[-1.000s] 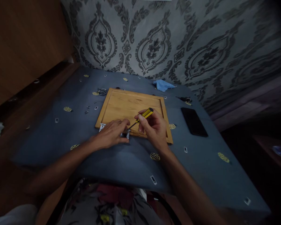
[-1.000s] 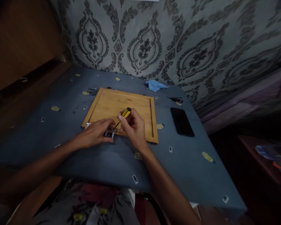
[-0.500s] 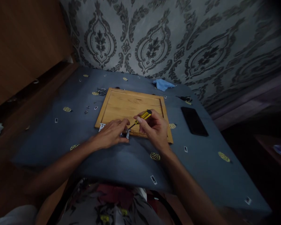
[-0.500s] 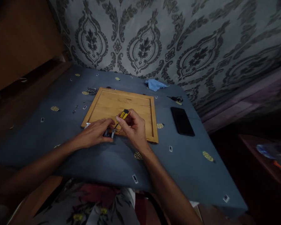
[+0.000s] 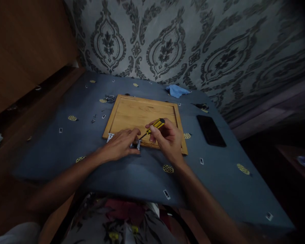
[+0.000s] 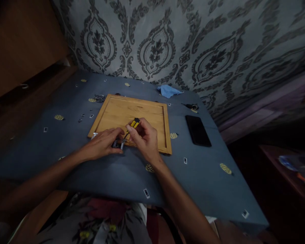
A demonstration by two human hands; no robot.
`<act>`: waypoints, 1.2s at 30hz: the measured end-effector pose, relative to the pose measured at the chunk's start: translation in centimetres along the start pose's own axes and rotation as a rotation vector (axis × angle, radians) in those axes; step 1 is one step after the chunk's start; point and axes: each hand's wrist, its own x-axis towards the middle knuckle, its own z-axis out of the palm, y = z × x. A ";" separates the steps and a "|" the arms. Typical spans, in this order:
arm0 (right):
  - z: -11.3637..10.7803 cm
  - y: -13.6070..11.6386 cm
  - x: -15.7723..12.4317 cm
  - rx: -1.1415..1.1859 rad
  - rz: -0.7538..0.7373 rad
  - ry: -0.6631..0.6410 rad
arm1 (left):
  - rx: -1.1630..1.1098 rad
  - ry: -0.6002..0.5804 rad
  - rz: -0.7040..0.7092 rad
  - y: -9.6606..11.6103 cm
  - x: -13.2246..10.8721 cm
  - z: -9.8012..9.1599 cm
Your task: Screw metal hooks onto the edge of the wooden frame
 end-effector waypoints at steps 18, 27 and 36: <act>0.0 0.0 -0.2 -0.067 0.013 0.078 | -0.026 -0.011 -0.001 0.1 -0.1 -0.2; 0.0 0.2 -0.2 -0.042 0.017 0.034 | -0.001 -0.017 -0.011 0.3 0.0 -0.2; -0.2 0.0 -0.1 -0.018 0.028 -0.077 | -0.020 -0.007 0.001 0.1 -0.1 -0.1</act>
